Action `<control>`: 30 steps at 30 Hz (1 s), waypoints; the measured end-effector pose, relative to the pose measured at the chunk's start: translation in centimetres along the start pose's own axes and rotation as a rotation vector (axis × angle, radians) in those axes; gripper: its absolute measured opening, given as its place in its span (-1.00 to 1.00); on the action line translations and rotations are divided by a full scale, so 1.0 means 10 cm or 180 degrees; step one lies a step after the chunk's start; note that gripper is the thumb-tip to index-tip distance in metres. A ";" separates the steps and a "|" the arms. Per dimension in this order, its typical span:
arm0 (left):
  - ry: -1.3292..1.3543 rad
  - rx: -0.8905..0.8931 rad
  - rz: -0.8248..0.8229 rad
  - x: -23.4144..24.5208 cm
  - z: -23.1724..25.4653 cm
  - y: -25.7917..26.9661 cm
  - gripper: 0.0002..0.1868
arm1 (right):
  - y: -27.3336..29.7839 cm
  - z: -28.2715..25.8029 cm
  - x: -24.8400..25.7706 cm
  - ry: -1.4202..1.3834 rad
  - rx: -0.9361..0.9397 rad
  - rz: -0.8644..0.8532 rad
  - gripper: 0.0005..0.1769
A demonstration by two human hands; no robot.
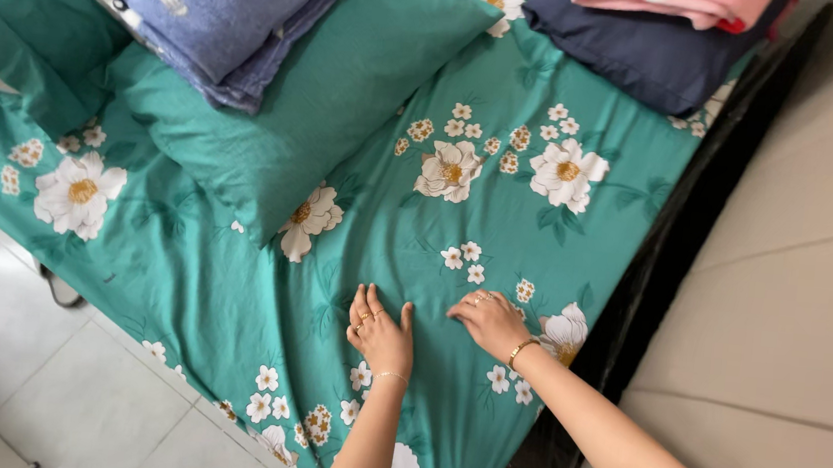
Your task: The person tidies a bed by arranging pillows, folding blankets, and tucking in the bedsheet edges.
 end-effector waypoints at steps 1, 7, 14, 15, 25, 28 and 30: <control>-0.0043 -0.0015 0.0085 -0.03 -0.01 -0.01 -0.22 | -0.07 0.01 -0.04 0.0051 0.0044 0.0025 -0.83; -0.0117 -0.0135 -0.0066 -0.16 -0.15 -0.06 -0.73 | -0.38 0.06 -0.06 0.0317 0.0563 0.0686 -0.52; 0.1173 -0.0875 0.0351 0.14 0.14 -0.14 -0.89 | -0.63 -0.15 0.04 0.0174 0.0899 0.0886 -0.34; 0.1493 -0.0900 0.0207 0.10 0.21 -0.13 -0.88 | -0.68 -0.17 0.01 0.0162 0.0983 0.1002 -0.43; 0.2323 0.0428 -0.0803 -0.16 0.28 -0.31 -0.57 | -0.94 -0.07 -0.10 -0.0807 0.0683 0.0718 -0.99; 0.2360 0.0626 -0.1139 0.04 0.61 -0.12 -0.55 | -0.51 -0.06 0.19 -0.1182 0.0097 0.0910 -0.89; 0.2138 0.0855 -0.1432 0.12 0.65 -0.09 -0.49 | -0.47 -0.12 0.18 -0.1051 -0.0078 0.0897 -0.85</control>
Point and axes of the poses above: each hand's wrist, its own y-axis away from the middle knuckle, its own x-axis out of the back of the hand, z = x × y, the point moved 4 cm from there along -y, towards the middle knuckle, and after that the axes turned 6 degrees about y, right-handed, at the moved point
